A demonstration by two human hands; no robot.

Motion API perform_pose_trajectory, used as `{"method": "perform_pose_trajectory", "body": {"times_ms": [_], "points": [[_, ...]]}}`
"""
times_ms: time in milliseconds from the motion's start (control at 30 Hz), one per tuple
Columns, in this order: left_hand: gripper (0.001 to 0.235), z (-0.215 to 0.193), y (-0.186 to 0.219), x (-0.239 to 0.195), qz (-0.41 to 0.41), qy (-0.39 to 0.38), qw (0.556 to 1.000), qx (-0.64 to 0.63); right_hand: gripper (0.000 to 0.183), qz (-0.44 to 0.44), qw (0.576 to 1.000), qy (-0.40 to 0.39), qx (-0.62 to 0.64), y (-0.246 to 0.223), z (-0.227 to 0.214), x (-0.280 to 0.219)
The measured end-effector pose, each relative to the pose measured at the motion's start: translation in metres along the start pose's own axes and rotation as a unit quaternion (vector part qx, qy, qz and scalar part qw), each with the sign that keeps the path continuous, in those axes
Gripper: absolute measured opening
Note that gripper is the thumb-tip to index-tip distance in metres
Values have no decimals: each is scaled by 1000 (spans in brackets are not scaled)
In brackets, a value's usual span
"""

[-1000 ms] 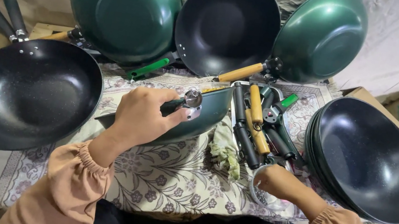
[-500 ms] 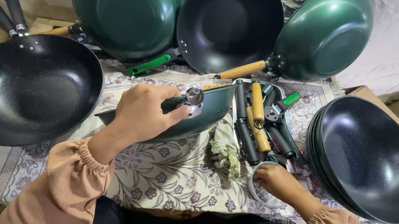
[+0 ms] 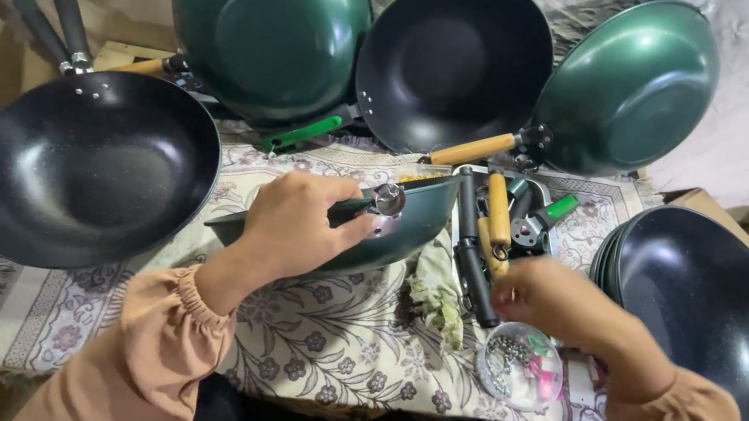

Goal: Cleaning woks with a cloth and assembling handle brackets and screws onto them.

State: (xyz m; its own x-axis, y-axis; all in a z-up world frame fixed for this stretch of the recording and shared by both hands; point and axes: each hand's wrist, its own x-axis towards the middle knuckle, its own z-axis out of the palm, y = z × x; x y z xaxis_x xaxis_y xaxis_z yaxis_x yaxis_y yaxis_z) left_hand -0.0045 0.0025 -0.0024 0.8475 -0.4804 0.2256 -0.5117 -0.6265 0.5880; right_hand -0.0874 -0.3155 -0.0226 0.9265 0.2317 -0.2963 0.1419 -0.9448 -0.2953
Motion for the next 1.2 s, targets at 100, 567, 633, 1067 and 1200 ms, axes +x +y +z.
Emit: {"method": "perform_pose_trajectory", "body": {"times_ms": [100,567,633,1067,1200], "points": [[33,5,-3,-1,-5,4,1000,9,6,-116,974,157,113,-27,-39,9],[32,-8,2,-2,8,-44,999,-6,16,-42,949,45,308,-90,-62,139],[31,-7,1,-2,3,-48,999,-11,17,-38,958,-1,285,-97,-64,146],[32,-10,-4,-3,5,-34,999,-38,11,-95,953,-211,198,-102,-51,180],[31,-7,-5,-3,6,-30,999,-31,11,-104,936,-241,234,-97,-48,182]]}}
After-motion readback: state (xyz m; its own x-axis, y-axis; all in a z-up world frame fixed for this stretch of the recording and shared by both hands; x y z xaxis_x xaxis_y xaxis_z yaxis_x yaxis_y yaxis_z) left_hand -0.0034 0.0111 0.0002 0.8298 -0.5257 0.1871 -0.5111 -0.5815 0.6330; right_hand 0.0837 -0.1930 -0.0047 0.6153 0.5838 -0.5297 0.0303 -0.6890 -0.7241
